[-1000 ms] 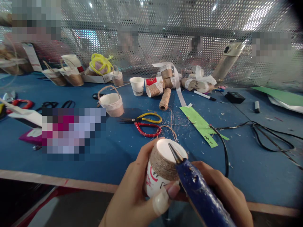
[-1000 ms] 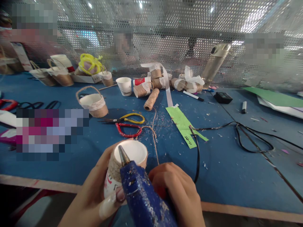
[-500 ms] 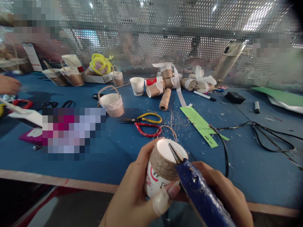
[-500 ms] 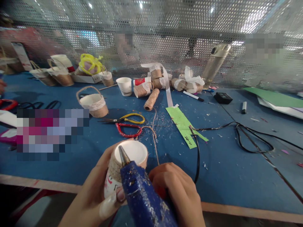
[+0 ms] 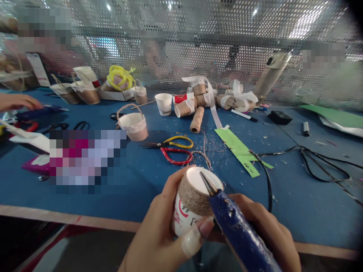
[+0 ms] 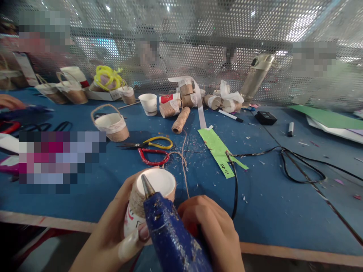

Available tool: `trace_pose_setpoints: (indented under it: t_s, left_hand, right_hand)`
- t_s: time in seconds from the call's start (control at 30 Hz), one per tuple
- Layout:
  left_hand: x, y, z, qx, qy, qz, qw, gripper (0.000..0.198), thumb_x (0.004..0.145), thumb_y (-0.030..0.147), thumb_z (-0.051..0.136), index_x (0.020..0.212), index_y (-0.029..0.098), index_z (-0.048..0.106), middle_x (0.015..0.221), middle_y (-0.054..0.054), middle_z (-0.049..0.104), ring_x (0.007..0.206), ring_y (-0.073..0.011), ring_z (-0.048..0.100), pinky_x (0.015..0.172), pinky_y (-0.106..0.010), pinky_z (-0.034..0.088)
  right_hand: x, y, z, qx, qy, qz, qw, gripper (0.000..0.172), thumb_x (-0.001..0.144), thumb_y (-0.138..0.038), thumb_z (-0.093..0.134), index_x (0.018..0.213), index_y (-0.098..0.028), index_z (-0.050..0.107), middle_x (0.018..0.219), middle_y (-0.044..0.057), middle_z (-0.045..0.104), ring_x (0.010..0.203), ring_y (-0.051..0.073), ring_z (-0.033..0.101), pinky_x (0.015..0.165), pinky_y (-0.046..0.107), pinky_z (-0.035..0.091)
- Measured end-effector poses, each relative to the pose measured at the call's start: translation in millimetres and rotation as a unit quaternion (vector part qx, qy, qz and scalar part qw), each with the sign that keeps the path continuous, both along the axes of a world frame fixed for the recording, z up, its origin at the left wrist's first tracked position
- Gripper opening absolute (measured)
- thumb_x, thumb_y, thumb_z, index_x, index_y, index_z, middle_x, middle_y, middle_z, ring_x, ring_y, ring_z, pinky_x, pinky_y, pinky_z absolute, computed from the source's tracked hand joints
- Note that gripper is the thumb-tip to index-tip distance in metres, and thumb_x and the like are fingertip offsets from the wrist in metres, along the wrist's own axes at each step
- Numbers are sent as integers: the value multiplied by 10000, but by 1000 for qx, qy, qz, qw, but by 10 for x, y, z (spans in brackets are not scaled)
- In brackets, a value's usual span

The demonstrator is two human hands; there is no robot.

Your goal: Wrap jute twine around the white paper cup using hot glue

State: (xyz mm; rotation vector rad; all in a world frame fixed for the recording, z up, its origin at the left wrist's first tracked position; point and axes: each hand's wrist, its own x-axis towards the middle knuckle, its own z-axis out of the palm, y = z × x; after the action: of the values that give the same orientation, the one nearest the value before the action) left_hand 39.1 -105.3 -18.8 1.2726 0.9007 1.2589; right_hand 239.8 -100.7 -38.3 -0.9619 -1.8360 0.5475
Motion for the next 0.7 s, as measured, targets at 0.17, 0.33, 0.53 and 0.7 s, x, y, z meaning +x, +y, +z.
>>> trace_pose_setpoints:
  t_s: [0.17,0.33,0.53,0.7]
  left_hand:
    - [51,-2,41,-12,22,43,999,496,920,510,794,1362,353,632,1124,19,815,963,-185,742,855,-241,564]
    - [60,2,67,-32,21,60,997,449,900,447,821,1308,357,657,1029,50,802,895,-153,725,807,-180,564]
    - [82,-43,97,-80,-17,97,992,525,877,515,831,1343,370,639,1128,39,771,968,-164,698,866,-198,559]
    - [60,-24,115,-115,-27,127,985,556,795,541,889,1267,342,671,1088,29,781,963,-189,707,862,-229,572]
  right_hand:
    - [-32,-7,-34,-41,58,10,997,70,1012,-251,662,1020,-320,655,796,-20,714,635,172,697,600,272,559]
    - [-97,-5,-12,-33,98,-76,992,161,970,-257,724,871,-306,607,716,-66,708,541,138,659,522,217,525]
    - [-40,7,-23,-65,62,-115,989,199,936,-310,743,815,-278,588,657,-61,666,467,137,620,432,219,527]
    - [-59,9,8,-39,55,-139,988,178,942,-277,753,861,-285,595,785,-86,738,577,101,694,568,173,565]
